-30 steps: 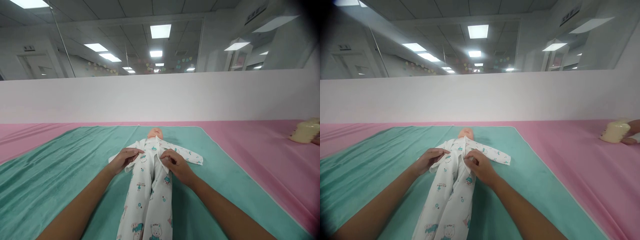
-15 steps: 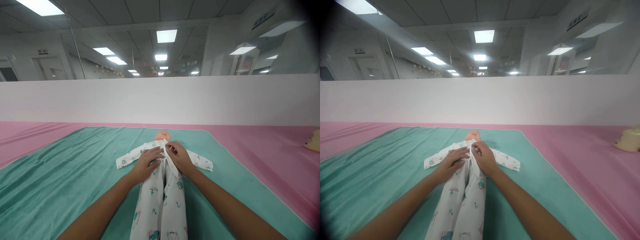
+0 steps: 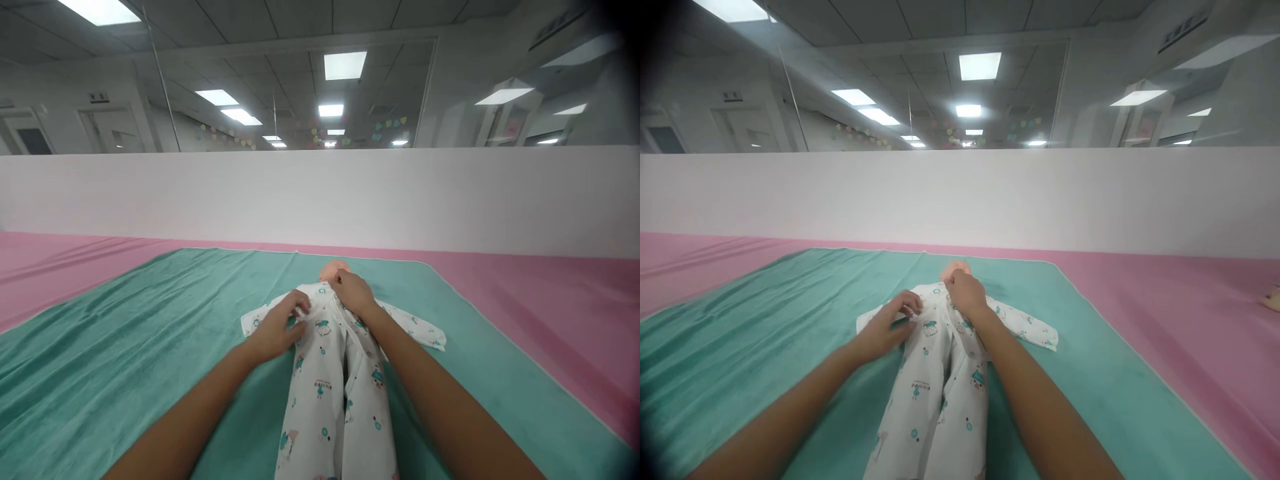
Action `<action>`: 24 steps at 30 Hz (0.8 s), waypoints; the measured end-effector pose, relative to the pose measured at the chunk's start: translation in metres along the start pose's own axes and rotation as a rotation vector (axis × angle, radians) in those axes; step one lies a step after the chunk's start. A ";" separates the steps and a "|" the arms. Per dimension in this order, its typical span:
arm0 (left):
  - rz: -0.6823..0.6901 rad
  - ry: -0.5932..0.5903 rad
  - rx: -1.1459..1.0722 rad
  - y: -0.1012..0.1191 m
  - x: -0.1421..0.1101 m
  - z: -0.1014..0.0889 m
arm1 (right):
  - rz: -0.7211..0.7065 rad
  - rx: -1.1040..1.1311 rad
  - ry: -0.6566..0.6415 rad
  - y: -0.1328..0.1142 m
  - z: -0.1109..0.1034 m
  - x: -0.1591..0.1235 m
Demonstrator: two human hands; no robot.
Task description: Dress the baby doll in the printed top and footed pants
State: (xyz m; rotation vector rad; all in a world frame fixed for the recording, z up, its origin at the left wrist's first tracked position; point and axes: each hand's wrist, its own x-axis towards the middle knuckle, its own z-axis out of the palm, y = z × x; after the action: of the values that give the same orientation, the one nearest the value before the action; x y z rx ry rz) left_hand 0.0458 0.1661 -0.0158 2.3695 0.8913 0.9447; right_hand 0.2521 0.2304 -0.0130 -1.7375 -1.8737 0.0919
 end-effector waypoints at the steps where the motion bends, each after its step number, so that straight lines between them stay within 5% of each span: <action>1: -0.082 -0.094 0.029 -0.003 -0.001 -0.008 | 0.014 0.055 0.018 0.005 0.001 0.000; 4: -0.240 -0.367 0.202 -0.011 -0.003 -0.020 | 0.079 0.171 0.065 0.013 0.002 0.002; 6: -0.261 -0.402 0.328 -0.015 -0.004 -0.015 | 0.113 0.187 0.092 0.015 0.003 0.002; 14: -0.149 -0.213 0.378 -0.015 -0.001 0.003 | 0.118 0.238 0.109 0.011 0.003 -0.002; 20: -0.140 0.003 0.049 -0.006 -0.001 -0.015 | 0.111 0.266 0.107 0.011 0.002 -0.003; 24: -0.051 0.035 -0.146 0.008 -0.004 -0.017 | 0.096 0.276 0.087 0.010 0.001 -0.004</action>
State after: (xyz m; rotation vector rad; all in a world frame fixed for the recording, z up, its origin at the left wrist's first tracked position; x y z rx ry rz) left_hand 0.0348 0.1598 -0.0017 2.2034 0.8615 0.9985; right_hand 0.2609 0.2287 -0.0196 -1.6132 -1.6304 0.2932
